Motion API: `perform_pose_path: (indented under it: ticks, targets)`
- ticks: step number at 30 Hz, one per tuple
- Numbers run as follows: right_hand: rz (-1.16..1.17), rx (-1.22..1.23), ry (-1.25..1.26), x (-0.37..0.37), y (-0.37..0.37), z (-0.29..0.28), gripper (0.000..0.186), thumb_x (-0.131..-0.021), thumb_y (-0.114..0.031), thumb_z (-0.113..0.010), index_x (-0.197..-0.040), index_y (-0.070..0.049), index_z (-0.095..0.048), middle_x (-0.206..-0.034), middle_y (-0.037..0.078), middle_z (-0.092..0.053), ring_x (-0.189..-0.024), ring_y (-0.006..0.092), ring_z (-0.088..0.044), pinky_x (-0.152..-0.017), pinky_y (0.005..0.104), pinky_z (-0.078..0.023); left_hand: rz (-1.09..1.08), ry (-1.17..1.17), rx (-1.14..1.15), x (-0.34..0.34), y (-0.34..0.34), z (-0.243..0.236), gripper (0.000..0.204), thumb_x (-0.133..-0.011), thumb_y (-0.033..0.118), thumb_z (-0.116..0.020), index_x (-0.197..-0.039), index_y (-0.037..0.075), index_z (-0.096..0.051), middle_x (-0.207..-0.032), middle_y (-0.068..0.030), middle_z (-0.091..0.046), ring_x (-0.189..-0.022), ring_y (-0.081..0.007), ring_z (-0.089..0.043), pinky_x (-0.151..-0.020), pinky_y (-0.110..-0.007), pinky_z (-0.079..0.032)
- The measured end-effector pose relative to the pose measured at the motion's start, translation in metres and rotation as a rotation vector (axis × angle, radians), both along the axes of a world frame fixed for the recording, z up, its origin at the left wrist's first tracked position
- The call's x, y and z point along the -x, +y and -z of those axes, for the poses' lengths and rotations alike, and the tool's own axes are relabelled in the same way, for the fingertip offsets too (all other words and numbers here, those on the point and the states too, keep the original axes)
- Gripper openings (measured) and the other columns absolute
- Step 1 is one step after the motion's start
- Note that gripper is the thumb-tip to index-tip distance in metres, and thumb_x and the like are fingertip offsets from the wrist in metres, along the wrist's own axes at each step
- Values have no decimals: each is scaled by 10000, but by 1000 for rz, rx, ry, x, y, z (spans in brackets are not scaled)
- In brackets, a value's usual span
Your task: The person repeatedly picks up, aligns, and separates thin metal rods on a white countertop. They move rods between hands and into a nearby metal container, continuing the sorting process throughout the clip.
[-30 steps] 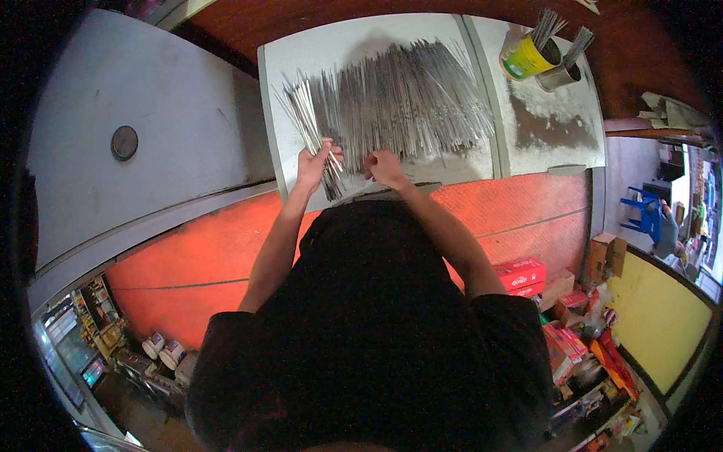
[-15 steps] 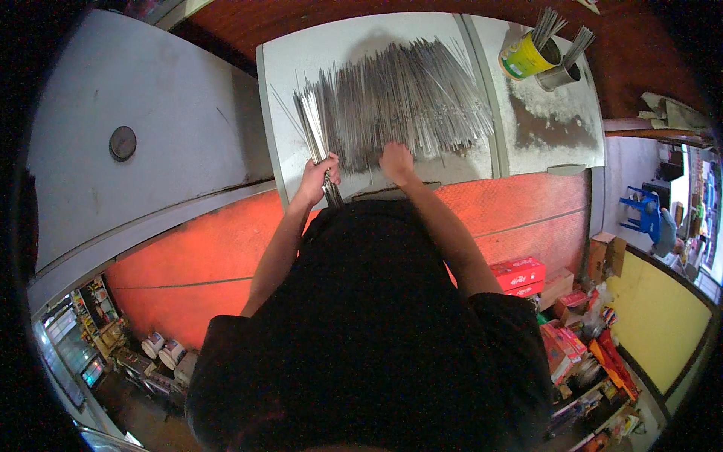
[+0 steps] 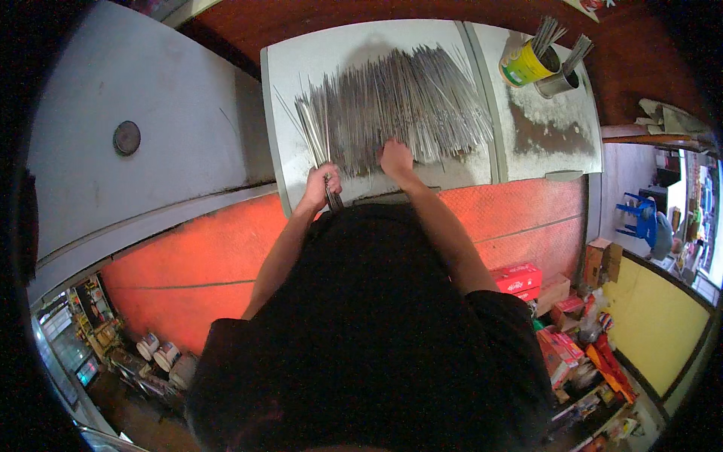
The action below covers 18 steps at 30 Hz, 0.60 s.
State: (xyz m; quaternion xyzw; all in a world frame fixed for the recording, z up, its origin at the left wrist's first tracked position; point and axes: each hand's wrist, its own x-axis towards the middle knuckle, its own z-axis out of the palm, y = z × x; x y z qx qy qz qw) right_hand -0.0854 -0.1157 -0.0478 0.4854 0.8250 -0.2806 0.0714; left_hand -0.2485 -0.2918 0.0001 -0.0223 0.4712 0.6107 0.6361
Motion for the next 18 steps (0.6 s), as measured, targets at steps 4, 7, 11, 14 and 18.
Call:
perform_pose_path:
  ticks: [4,7,11,14,18]
  targets:
    - [-44,-55,-106,5,0,7,384,-882,-299,-615,-1055,45,-623,-1096,250,-670,-1008,417,-659,-859,500,-549,47,236,119,-6,14,-9,404,-890,232,-715,-615,104,-449,-495,4,-398,-379,-133,-366,-409,-326,-322]
    - [-148,-74,-138,7,-1,0,391,-887,-316,-612,-1058,35,-638,-1128,249,-659,-1033,407,-651,-871,491,-542,66,273,149,-7,21,-12,439,-892,248,-741,-595,125,-441,-493,9,-411,-368,-124,-371,-382,-314,-298]
    - [-204,-53,-75,2,2,4,433,-894,-349,-599,-1055,51,-632,-1108,263,-655,-1075,413,-633,-881,499,-531,102,276,142,-9,34,-10,397,-890,251,-748,-630,125,-476,-506,14,-437,-379,-116,-385,-378,-305,-299]
    - [-247,24,11,-11,4,17,446,-882,-371,-590,-1074,29,-634,-1087,263,-662,-1044,418,-634,-862,520,-514,142,317,165,-13,48,-7,368,-886,267,-754,-660,116,-506,-515,16,-444,-381,-115,-389,-379,-305,-301]
    - [34,99,279,-16,-18,-11,387,-865,-326,-567,-1097,-24,-632,-1055,238,-674,-986,427,-641,-847,501,-514,181,398,268,-22,63,0,301,-883,311,-753,-724,110,-595,-542,19,-466,-390,-130,-404,-382,-308,-301]
